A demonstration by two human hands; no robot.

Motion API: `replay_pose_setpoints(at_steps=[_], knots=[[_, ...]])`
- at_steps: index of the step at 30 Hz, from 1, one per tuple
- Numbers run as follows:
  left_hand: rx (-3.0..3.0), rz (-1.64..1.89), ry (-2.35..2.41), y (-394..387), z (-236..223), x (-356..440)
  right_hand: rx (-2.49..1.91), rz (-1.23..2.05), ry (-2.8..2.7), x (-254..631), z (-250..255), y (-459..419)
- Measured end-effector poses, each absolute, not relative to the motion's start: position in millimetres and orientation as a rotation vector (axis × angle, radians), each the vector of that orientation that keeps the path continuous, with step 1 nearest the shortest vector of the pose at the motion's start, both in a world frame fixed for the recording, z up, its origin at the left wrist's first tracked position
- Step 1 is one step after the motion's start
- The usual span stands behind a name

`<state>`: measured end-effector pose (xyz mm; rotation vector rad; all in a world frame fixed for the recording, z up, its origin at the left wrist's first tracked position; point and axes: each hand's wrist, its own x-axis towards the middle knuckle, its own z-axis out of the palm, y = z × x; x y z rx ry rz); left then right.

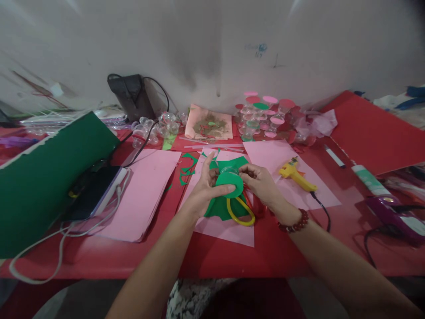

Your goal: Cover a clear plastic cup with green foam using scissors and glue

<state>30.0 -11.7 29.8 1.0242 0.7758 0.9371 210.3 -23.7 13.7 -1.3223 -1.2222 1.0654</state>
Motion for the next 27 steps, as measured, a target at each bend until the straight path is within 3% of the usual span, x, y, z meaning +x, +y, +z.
replay_pose_setpoints(at_steps=[23,27], knots=[[0.941,0.989,0.744,-14.3,35.3,32.3,-1.361,1.111,-1.216,209.7,15.3,-22.1],[0.963,0.913,0.724,-13.3,35.6,28.7,-1.404,1.000,-1.304,212.8,16.0,-23.0]])
